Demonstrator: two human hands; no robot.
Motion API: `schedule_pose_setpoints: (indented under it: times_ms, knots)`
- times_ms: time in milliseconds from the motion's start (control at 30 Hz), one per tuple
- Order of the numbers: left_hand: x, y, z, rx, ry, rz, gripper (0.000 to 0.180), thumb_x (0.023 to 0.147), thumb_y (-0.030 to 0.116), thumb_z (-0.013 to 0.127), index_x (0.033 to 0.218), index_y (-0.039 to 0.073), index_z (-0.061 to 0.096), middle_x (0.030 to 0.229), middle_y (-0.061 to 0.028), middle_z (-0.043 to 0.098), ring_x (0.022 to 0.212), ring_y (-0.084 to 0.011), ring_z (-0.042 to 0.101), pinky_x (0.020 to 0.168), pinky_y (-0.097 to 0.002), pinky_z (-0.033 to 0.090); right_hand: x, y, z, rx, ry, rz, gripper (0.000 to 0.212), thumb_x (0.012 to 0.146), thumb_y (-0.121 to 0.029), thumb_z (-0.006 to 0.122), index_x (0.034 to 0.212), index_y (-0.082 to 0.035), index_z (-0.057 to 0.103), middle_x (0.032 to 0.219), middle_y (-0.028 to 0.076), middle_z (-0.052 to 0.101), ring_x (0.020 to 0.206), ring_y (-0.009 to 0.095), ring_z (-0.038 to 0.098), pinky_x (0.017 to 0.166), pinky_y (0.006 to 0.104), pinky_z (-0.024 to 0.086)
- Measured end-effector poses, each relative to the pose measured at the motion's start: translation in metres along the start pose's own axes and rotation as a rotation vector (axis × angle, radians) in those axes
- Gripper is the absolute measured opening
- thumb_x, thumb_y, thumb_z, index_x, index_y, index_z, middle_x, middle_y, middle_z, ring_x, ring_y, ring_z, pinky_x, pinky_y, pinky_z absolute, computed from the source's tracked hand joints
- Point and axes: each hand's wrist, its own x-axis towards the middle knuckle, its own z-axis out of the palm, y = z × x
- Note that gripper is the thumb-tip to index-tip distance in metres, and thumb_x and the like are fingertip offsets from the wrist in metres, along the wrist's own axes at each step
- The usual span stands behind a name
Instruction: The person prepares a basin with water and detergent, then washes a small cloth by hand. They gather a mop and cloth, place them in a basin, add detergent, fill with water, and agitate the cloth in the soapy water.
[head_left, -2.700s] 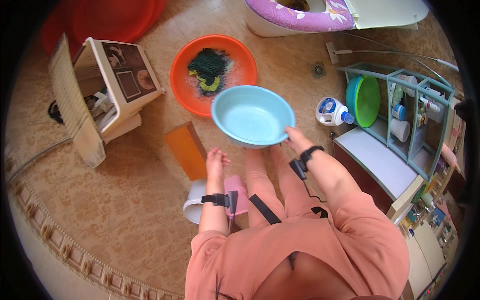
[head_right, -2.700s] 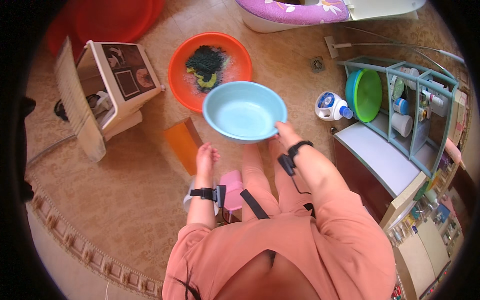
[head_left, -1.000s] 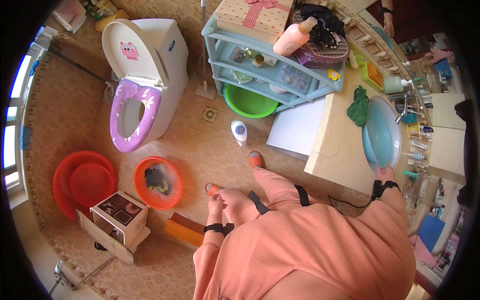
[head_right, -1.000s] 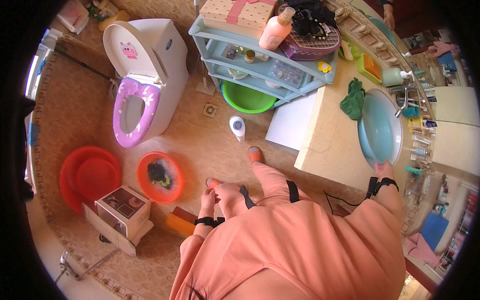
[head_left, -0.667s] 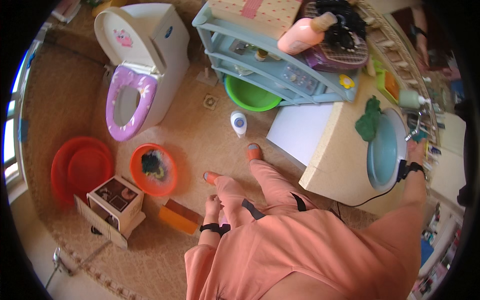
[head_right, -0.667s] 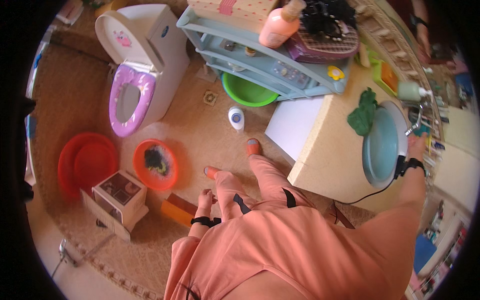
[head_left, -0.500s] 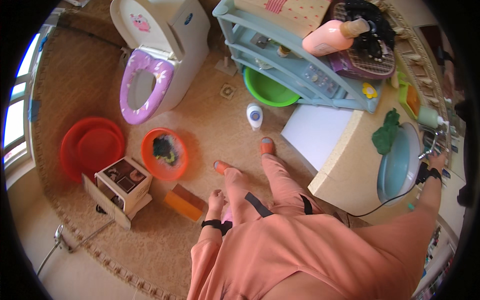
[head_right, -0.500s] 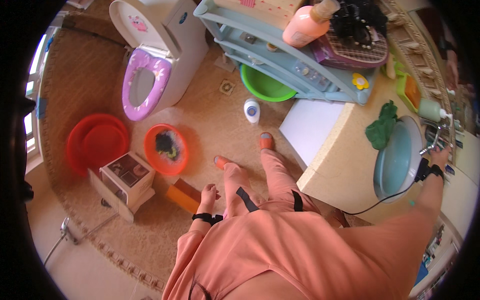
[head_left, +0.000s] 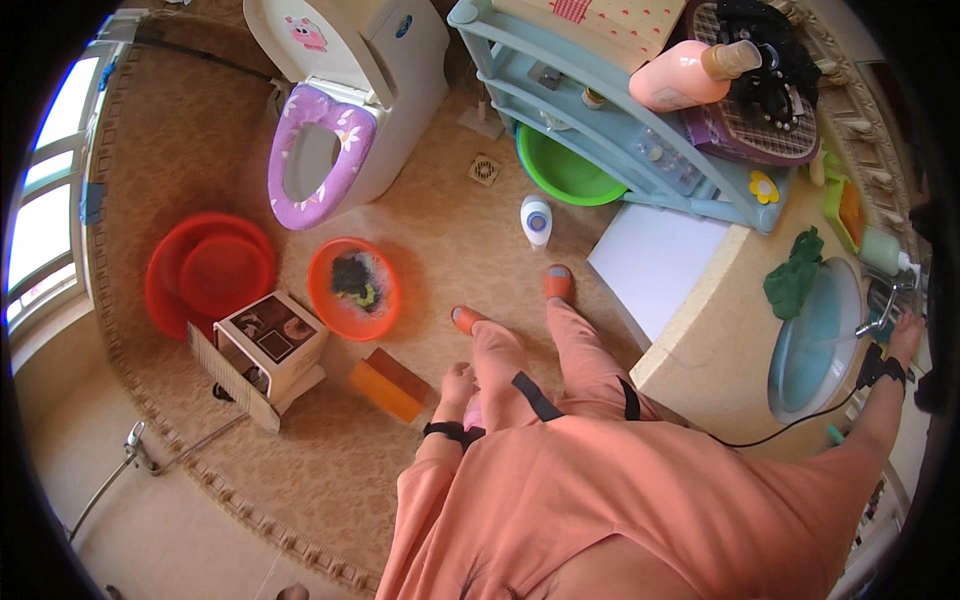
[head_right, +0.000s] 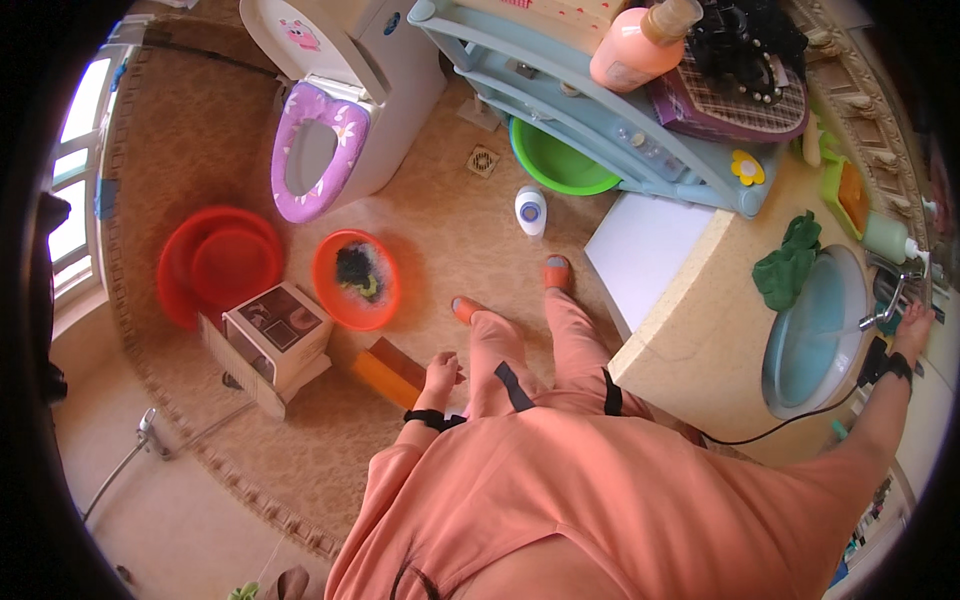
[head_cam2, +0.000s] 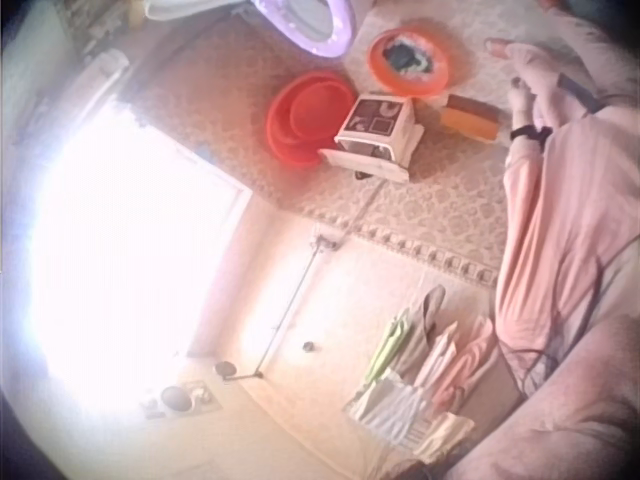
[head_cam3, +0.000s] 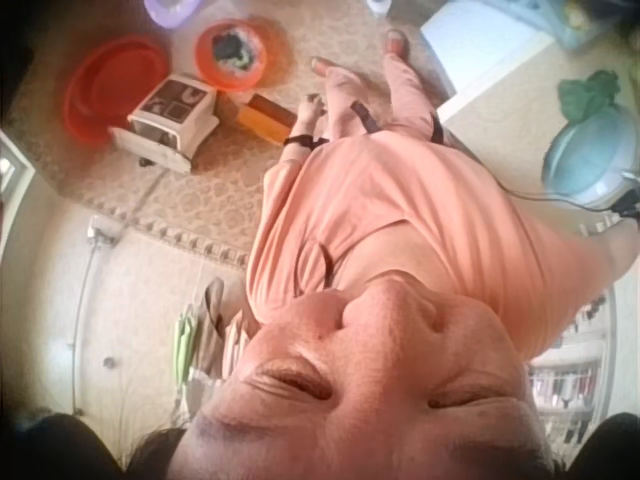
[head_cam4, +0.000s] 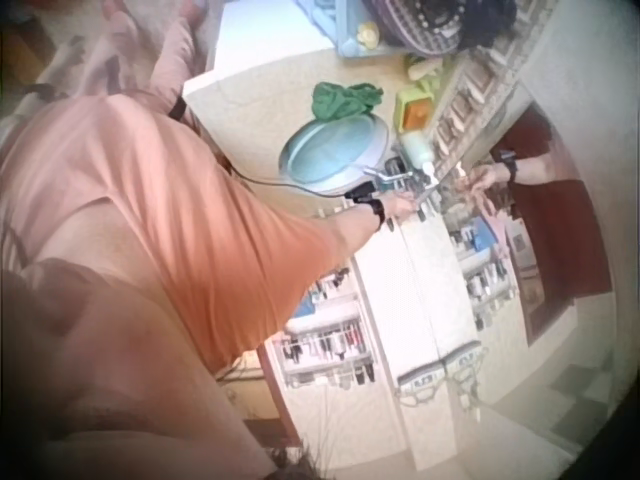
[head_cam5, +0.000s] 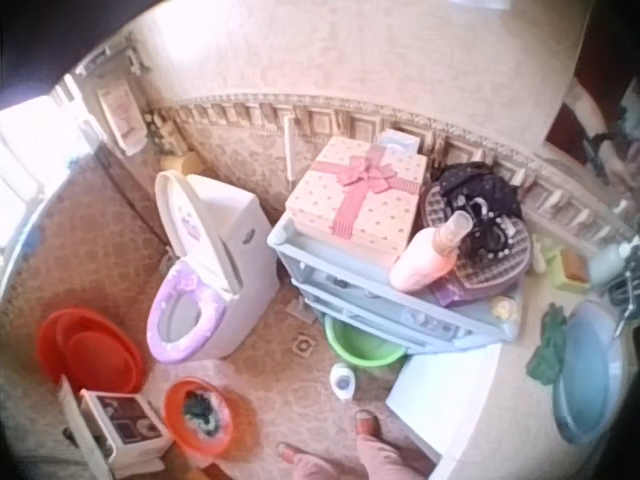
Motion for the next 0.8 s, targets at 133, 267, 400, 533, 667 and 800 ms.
schedule_pose_setpoints:
  times_ms: [133, 267, 400, 533, 667, 800]
  knots:
    - [-0.002, 0.007, 0.002, -0.007, 0.016, 0.006, 0.034, 0.089, 0.018, 0.047, 0.115, -0.004, 0.05, 0.084, -0.0148, 0.06, 0.057, -0.0194, 0.06, 0.053, -0.0303, 0.051, 0.016, 0.033, 0.039, 0.463, -0.011, -0.086, 0.036, 0.088, -0.029, 0.049, 0.106, 0.003, 0.053, 0.103, 0.015, 0.058, 0.095, 0.024, 0.054, 0.082, 0.0364, 0.042]
    - [-0.006, 0.004, -0.001, -0.088, 0.042, -0.003, 0.033, 0.089, 0.017, 0.048, 0.115, -0.003, 0.051, 0.084, -0.0149, 0.06, 0.058, -0.0204, 0.06, 0.054, -0.0305, 0.052, -0.018, 0.007, 0.07, 0.483, 0.003, -0.18, 0.042, 0.092, -0.035, 0.044, 0.106, 0.003, 0.053, 0.103, 0.014, 0.056, 0.095, 0.023, 0.052, 0.08, 0.039, 0.04]
    - [-0.015, -0.014, -0.017, -0.189, 0.066, -0.006, 0.032, 0.089, 0.017, 0.047, 0.116, -0.001, 0.05, 0.084, -0.0135, 0.06, 0.058, -0.0194, 0.059, 0.051, -0.0295, 0.05, -0.117, -0.09, 0.083, 1.321, -0.18, 0.101, 0.045, 0.092, -0.026, 0.047, 0.127, 0.002, 0.041, 0.122, 0.01, 0.049, 0.114, 0.023, 0.048, 0.097, 0.0332, 0.035]
    - [-0.024, -0.048, -0.047, -0.298, 0.114, -0.026, 0.031, 0.089, 0.017, 0.048, 0.114, -0.001, 0.051, 0.084, -0.013, 0.06, 0.055, -0.0192, 0.059, 0.05, -0.0297, 0.05, -0.216, -0.195, 0.045, 1.308, -0.412, -0.044, 0.039, 0.093, -0.019, 0.045, 0.127, -0.001, 0.041, 0.124, 0.01, 0.048, 0.114, 0.018, 0.047, 0.095, 0.0308, 0.037]
    - [-0.032, -0.09, -0.09, -0.369, 0.147, -0.063, 0.033, 0.088, 0.019, 0.047, 0.114, -0.001, 0.05, 0.085, -0.0133, 0.059, 0.054, -0.0194, 0.059, 0.05, -0.0291, 0.049, -0.318, -0.28, -0.006, 1.441, -0.596, -0.136, 0.038, 0.093, -0.022, 0.048, 0.125, -0.004, 0.044, 0.123, 0.008, 0.048, 0.11, 0.02, 0.048, 0.094, 0.031, 0.037]
    - [-0.037, -0.135, -0.15, -0.452, 0.21, -0.096, 0.031, 0.087, 0.017, 0.046, 0.112, 0.0, 0.05, 0.086, -0.0138, 0.059, 0.055, -0.0206, 0.059, 0.05, -0.0302, 0.05, -0.417, -0.362, -0.04, 1.497, -0.813, -0.147, 0.035, 0.092, -0.025, 0.051, 0.119, -0.003, 0.046, 0.114, 0.007, 0.051, 0.101, 0.017, 0.05, 0.089, 0.0305, 0.039]
